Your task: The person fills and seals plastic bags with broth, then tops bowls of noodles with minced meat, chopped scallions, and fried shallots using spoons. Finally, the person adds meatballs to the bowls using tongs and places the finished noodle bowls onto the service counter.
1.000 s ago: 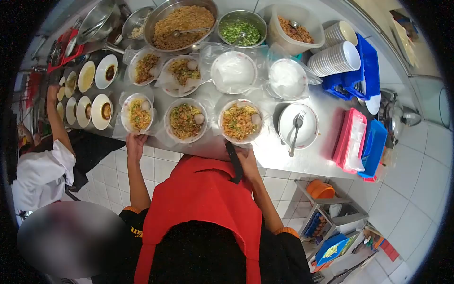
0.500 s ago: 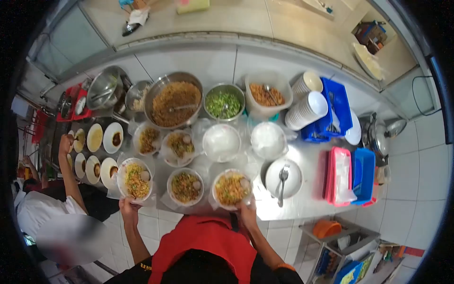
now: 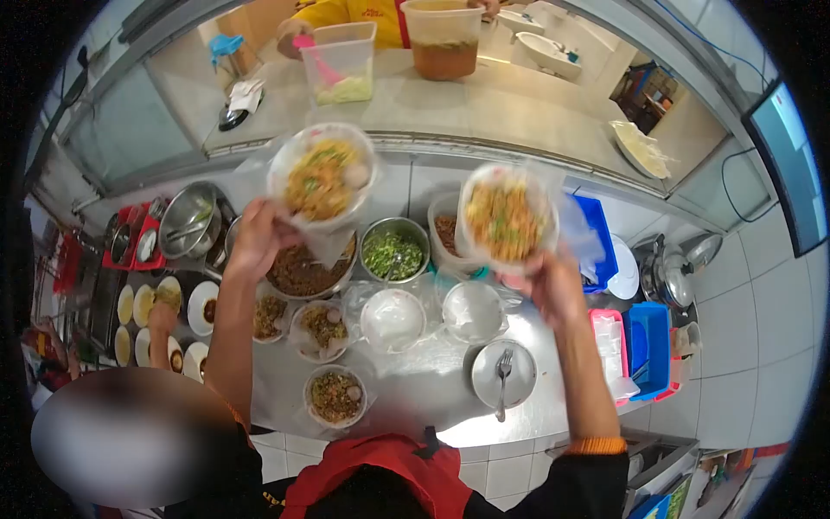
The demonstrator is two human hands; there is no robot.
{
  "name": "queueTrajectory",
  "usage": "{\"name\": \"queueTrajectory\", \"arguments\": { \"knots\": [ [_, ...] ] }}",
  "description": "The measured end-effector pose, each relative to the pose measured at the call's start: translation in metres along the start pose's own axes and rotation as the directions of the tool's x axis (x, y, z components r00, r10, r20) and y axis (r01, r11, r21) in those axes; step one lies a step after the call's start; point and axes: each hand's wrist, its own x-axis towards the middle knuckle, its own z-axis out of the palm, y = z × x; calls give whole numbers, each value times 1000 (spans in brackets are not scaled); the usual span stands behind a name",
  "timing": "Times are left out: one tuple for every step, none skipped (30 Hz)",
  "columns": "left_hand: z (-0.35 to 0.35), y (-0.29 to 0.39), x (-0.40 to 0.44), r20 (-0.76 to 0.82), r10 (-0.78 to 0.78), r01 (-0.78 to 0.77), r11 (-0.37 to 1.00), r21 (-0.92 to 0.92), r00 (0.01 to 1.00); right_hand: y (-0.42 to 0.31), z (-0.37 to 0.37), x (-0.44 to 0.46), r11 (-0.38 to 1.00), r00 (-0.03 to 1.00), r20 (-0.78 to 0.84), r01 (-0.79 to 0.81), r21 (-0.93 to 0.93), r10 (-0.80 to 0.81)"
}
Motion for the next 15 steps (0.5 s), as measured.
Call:
{"name": "queueTrajectory", "arguments": {
  "knots": [
    [15,3,23,94,-6,9,1000,-26,996,-13,1,23,997,997,-11,80,7,-80],
    [35,8,38,138,39,-35,999,-32,990,-24,-9,50,997,997,32,75,-35,-73],
    [54,13,51,183,84,-78,996,-40,979,-34,-9,72,997,996,33,81,20,-82],
    [68,13,68,201,82,-76,996,-37,976,-44,-9,90,993,995,34,89,75,-91],
    [81,11,86,149,27,-20,998,-52,988,-51,-11,108,991,995,18,100,87,-102],
    [92,10,102,97,-26,33,997,-72,995,-56,-12,126,989,993,4,113,96,-114],
    [102,10,113,111,-25,32,997,-68,993,-61,-13,142,987,992,-8,122,101,-122],
    [109,10,121,134,-16,28,996,-87,991,-64,-13,157,985,991,3,133,112,-135],
    [115,10,129,153,-6,22,994,-105,988,-67,-13,171,982,989,19,143,126,-146],
    [119,8,137,134,-6,16,997,-76,991,-68,-14,185,980,988,18,147,133,-150],
    [122,8,141,135,-3,12,998,-68,991,-70,-14,198,977,989,10,142,157,-146],
    [125,8,145,146,-4,13,998,-65,989,-71,-14,211,974,990,3,138,182,-141],
    [128,9,147,156,-5,15,998,-63,988,-72,-14,221,971,990,2,141,191,-144],
    [130,9,150,158,-6,15,998,-55,987,-73,-14,231,967,987,-33,158,198,-154],
    [132,9,152,186,-27,35,999,-39,982,-74,-14,241,964,984,-70,173,203,-162]
  ]
}}
